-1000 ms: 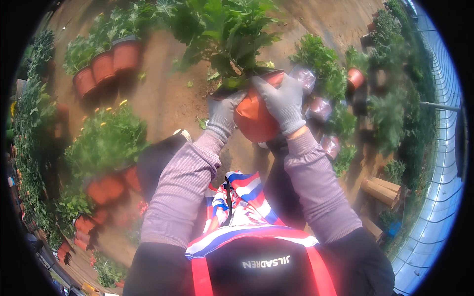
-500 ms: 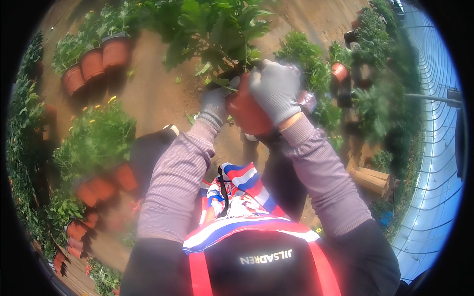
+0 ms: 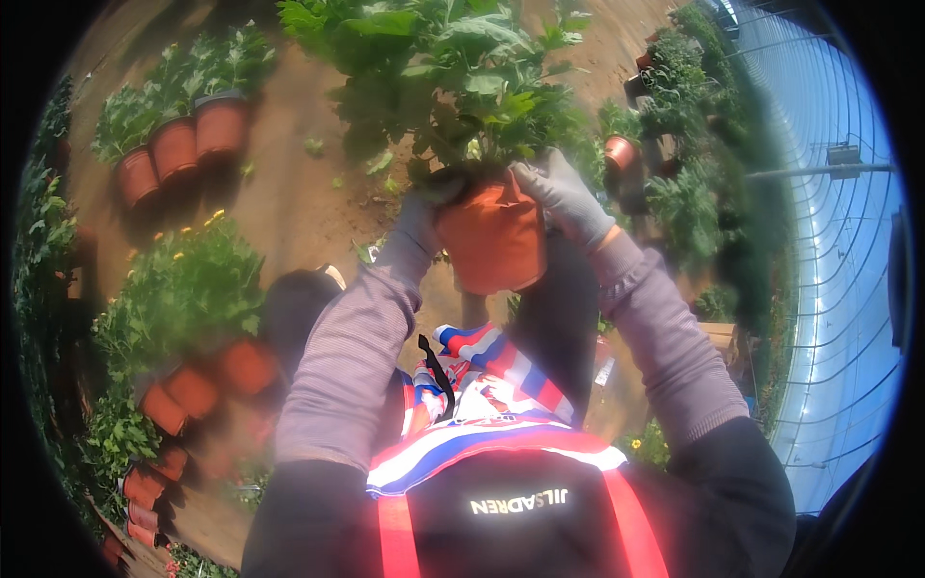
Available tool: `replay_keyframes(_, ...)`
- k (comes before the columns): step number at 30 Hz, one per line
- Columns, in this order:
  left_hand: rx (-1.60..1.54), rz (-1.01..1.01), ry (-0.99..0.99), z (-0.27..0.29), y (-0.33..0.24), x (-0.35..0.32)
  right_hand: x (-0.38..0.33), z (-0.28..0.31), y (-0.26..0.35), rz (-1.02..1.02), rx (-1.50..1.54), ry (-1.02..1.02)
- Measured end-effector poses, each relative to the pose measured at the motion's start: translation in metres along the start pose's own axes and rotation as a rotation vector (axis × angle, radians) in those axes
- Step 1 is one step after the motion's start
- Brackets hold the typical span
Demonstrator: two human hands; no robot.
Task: The person repeatedly picks up potted plants, wraps the pots with clear plastic film using a roll, and places the wrapped pots on the ground. The process is repeated for several plants in a greenhouse setting.
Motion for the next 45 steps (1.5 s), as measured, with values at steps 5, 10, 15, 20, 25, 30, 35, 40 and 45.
replay_keyframes(5, 0.121, 0.037, -0.111, 0.004, 0.009, -0.008, -0.026, -0.016, -0.042, -0.294, 0.291, 0.131)
replay_keyframes(10, 0.386, -0.14, -0.025, 0.0, -0.001, -0.012, -0.031, -0.016, -0.043, -0.292, 0.226, 0.088)
replay_keyframes(15, 0.148, 0.159, -0.221, 0.01, 0.026, -0.009, -0.022, -0.021, -0.037, -0.232, 0.143, -0.055)
replay_keyframes(20, 0.218, 0.117, -0.242, -0.005, 0.018, -0.026, -0.026, -0.015, -0.033, -0.272, 0.088, -0.133)
replay_keyframes(25, 0.485, 0.112, -0.146, -0.009, 0.011, -0.027, -0.022, -0.006, -0.036, -0.115, 0.109, -0.127)
replay_keyframes(30, 0.45, 0.084, -0.003, -0.016, 0.012, -0.022, -0.021, -0.012, -0.033, -0.046, -0.361, -0.198)
replay_keyframes(35, 0.232, 0.067, 0.047, -0.031, 0.006, -0.029, -0.052, -0.005, 0.022, 0.113, -0.518, -0.293)
replay_keyframes(40, -0.096, 0.261, 0.275, -0.047, 0.018, -0.03, -0.043, 0.003, 0.026, 0.01, 0.163, 0.013)
replay_keyframes(45, -0.146, 0.228, 0.264, -0.019, 0.029, -0.002, -0.029, -0.007, 0.011, 0.117, 0.247, 0.038)
Point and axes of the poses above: each hand's wrist, its own x-axis towards the middle knuckle, its own z-axis out of the back of the hand, y = z × x, the point moved 9 cm from there along x, towards the middle knuckle, and after that the axes turned 8 degrees about z, right-handed, at the moved point
